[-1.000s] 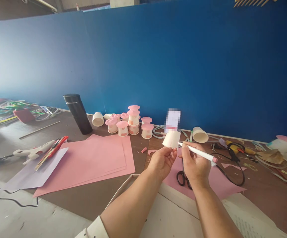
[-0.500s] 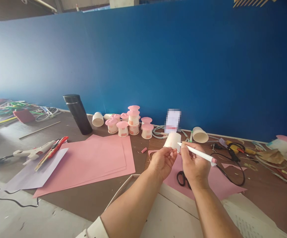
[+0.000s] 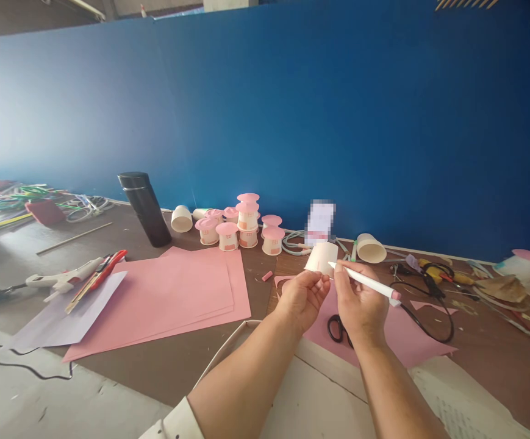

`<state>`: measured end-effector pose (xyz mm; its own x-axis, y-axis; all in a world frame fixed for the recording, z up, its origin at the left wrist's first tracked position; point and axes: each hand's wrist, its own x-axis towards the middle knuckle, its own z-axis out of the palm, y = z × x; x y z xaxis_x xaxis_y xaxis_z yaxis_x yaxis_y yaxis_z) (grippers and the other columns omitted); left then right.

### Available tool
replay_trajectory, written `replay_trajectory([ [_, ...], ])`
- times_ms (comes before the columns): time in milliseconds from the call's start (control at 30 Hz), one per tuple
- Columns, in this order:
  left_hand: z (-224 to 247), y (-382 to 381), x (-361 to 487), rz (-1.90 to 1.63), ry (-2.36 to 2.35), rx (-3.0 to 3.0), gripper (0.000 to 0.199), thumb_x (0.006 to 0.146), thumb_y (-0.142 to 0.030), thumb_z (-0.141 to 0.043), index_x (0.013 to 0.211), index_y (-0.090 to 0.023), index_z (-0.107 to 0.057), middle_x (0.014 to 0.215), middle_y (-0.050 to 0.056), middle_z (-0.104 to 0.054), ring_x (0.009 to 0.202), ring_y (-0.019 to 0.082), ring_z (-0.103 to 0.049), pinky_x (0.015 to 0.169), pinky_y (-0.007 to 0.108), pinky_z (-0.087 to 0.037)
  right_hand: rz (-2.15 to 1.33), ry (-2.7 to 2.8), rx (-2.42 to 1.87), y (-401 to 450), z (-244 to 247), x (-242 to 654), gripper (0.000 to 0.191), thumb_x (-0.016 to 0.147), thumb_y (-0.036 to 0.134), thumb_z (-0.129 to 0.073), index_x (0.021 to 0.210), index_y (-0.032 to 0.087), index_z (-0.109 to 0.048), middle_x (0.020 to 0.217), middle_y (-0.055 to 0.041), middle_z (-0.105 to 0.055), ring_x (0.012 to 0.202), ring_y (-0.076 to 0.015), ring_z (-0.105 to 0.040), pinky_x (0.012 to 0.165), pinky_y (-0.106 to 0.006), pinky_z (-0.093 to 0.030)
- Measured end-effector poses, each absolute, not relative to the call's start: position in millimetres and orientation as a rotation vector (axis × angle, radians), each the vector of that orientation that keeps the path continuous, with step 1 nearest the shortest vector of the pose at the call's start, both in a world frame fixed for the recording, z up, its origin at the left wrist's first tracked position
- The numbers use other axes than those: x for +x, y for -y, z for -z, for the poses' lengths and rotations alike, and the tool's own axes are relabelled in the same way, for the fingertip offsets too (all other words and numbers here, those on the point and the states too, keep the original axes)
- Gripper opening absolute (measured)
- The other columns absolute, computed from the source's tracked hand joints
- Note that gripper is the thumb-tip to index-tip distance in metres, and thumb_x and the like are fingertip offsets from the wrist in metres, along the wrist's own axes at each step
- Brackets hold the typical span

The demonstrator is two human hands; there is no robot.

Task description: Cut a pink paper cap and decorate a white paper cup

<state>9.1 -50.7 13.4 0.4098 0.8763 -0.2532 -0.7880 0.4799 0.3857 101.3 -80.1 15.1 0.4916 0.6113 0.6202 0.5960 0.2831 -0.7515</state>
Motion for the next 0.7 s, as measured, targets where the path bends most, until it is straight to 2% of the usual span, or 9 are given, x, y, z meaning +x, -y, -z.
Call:
replay_trajectory([
  [300,-13.5,51.7,9.7,-1.069,-0.477,0.294,0.006,0.070,-0.011,-0.067,0.070,-0.009,-0.061,0.068,0.005,-0.061,0.065,0.010,-0.059,0.071,0.021,-0.050,-0.004,1.194,-1.350,81.3,-17.5,98.2,0.020,0.081,0.036,-0.058,0.087,0.018,-0.063,0.079,-0.0059,-0.068,0.069,-0.0166,-0.065,0.064,-0.029,-0.053],
  [700,-12.9,52.1,14.0,-1.163,-0.505,0.417,0.014,0.059,-0.014,-0.071,0.065,-0.010,-0.059,0.071,0.007,-0.061,0.071,0.013,-0.058,0.079,0.029,-0.046,0.026,1.214,-1.379,80.9,-15.9,99.9,0.017,0.081,0.034,-0.058,0.088,0.019,-0.064,0.084,-0.0056,-0.068,0.074,-0.0169,-0.065,0.066,-0.028,-0.051],
])
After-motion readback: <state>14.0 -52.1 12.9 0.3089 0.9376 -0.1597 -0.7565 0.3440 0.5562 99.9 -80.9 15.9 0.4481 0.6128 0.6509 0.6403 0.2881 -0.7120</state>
